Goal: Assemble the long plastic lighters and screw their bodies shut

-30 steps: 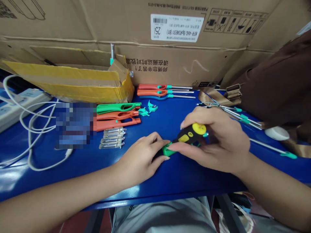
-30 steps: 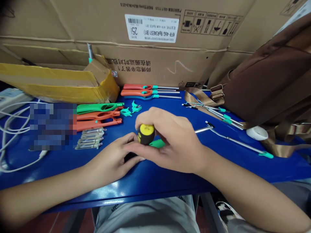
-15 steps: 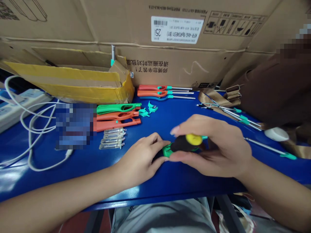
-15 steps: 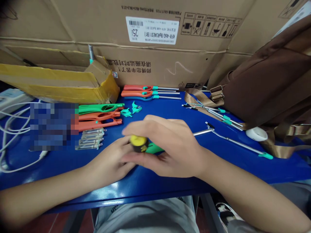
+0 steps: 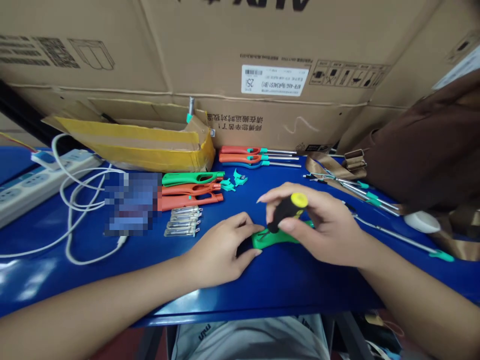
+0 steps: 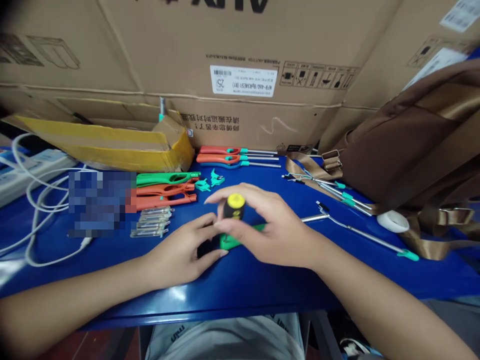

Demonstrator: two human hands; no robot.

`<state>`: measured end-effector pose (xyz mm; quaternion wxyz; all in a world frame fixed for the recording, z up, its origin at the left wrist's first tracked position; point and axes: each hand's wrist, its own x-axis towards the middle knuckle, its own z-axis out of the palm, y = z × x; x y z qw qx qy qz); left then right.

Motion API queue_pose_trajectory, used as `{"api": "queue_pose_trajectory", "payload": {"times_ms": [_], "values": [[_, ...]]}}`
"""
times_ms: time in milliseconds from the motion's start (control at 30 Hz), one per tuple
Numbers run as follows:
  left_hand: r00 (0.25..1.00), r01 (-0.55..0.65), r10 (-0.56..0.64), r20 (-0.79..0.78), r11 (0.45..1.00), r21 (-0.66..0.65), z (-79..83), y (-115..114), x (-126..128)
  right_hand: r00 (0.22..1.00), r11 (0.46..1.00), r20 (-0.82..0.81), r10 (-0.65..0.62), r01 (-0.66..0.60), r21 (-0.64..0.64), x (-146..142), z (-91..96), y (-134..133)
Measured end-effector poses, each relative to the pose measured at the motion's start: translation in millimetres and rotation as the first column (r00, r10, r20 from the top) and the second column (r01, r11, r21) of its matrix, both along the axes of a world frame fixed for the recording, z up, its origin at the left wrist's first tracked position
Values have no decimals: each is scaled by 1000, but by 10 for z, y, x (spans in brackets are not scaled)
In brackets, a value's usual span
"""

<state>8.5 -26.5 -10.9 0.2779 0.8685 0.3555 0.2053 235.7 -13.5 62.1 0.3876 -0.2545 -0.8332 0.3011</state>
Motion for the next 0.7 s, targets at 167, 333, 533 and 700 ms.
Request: {"api": "queue_pose_trajectory", "payload": {"times_ms": [167,333,533,700], "values": [[997,5,1,-78,997,78,88,31,-53,993,993,-52,-108,110,33,137,108,117],[973,-20,67,-219,977,212,194,73,-118,728,998,683,-55,63,13,221,104,171],[972,-65,135,-191,939,337,249,133,-192,500,994,866,2,94,-56,131,-69,219],[968,-143,221,-114,869,475,291,147,-228,477,999,878,-34,33,21,70,68,395]]}}
